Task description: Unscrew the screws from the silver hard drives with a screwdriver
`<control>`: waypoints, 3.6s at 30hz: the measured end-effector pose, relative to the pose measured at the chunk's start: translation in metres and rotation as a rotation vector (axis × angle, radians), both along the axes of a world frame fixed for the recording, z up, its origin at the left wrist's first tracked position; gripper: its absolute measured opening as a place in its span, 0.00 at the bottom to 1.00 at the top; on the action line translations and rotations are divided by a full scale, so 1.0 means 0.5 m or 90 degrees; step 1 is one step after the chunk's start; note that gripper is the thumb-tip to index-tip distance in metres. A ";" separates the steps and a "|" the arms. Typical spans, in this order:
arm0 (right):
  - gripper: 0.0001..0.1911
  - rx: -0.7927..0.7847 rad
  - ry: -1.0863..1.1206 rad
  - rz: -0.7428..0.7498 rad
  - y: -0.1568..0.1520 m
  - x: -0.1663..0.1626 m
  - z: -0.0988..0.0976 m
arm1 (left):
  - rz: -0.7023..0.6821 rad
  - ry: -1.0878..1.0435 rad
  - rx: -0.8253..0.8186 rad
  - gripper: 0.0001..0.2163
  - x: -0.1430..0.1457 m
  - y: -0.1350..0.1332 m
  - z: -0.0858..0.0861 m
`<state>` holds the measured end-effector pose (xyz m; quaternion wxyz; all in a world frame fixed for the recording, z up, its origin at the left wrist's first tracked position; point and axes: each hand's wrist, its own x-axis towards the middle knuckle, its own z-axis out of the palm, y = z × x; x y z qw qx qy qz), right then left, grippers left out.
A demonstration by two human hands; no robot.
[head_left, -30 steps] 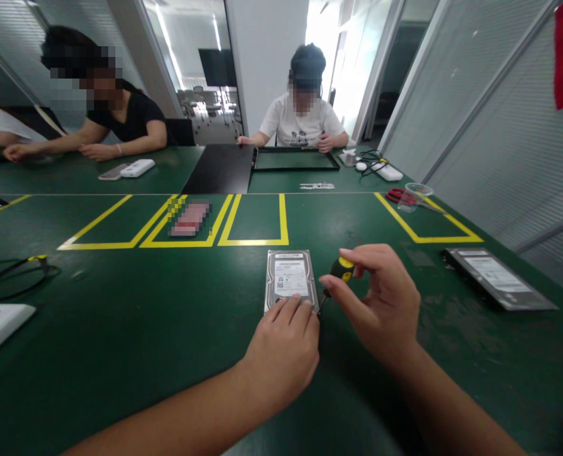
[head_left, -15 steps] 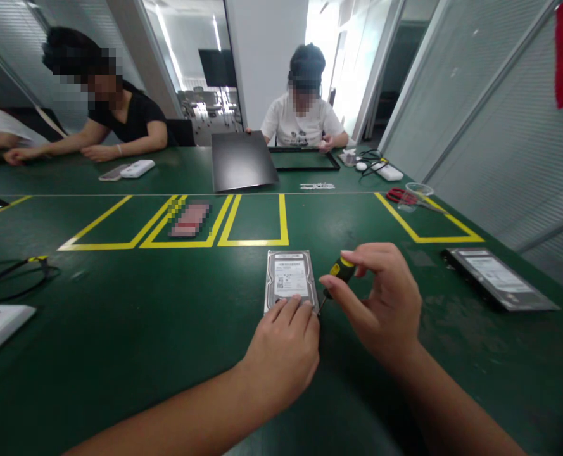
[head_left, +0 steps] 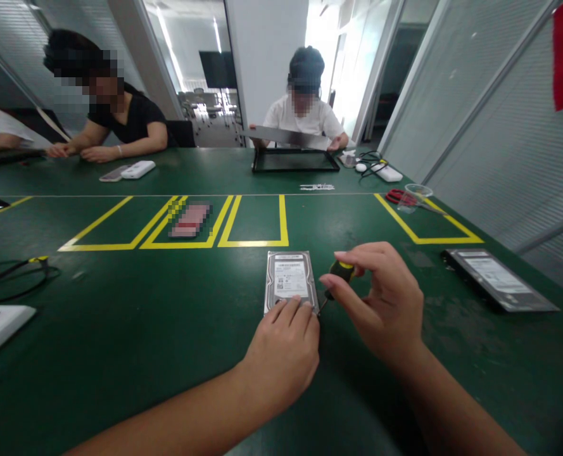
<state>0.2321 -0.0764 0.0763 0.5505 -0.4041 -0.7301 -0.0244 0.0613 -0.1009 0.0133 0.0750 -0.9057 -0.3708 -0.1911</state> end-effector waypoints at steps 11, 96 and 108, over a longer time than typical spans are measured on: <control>0.16 -0.003 0.027 0.030 -0.001 -0.004 -0.005 | 0.001 0.010 -0.001 0.17 0.000 0.000 -0.003; 0.19 -0.031 0.082 0.067 -0.003 -0.006 -0.019 | -0.002 0.012 0.011 0.16 0.000 0.000 0.001; 0.19 -0.020 0.075 0.085 -0.004 -0.004 -0.016 | -0.001 0.018 -0.006 0.15 -0.001 0.000 0.001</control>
